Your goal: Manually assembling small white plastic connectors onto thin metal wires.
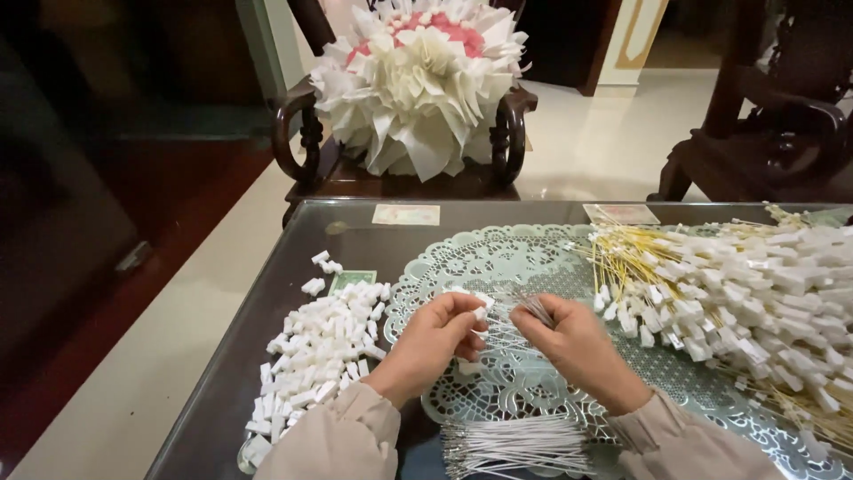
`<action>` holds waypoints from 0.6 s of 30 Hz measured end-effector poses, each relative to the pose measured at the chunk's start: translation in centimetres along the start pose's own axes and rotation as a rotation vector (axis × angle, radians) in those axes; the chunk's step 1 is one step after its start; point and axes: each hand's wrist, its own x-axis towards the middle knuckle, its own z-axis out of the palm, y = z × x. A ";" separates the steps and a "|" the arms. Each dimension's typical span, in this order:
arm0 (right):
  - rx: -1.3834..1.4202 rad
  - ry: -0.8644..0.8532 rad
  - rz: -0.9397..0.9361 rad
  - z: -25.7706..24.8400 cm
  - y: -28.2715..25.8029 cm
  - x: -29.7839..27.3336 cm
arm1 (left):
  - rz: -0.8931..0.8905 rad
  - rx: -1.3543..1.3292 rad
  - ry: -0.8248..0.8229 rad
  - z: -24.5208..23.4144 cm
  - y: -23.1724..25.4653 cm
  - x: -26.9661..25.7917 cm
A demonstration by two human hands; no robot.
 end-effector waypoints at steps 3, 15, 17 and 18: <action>-0.046 0.051 -0.073 -0.1 -0.3 -0.3 | 0.006 -0.065 -0.003 -0.1 -0.9 0.8; -0.176 0.039 -0.100 -0.1 -0.1 0.2 | 0.012 -0.261 -0.016 -0.5 -2.4 2.0; -0.166 0.041 -0.098 -0.1 -0.5 0.0 | 0.018 -0.251 -0.034 -0.5 -2.6 2.1; -0.156 0.044 -0.098 0.1 -0.6 -0.3 | 0.027 -0.241 -0.052 -0.4 -3.0 2.1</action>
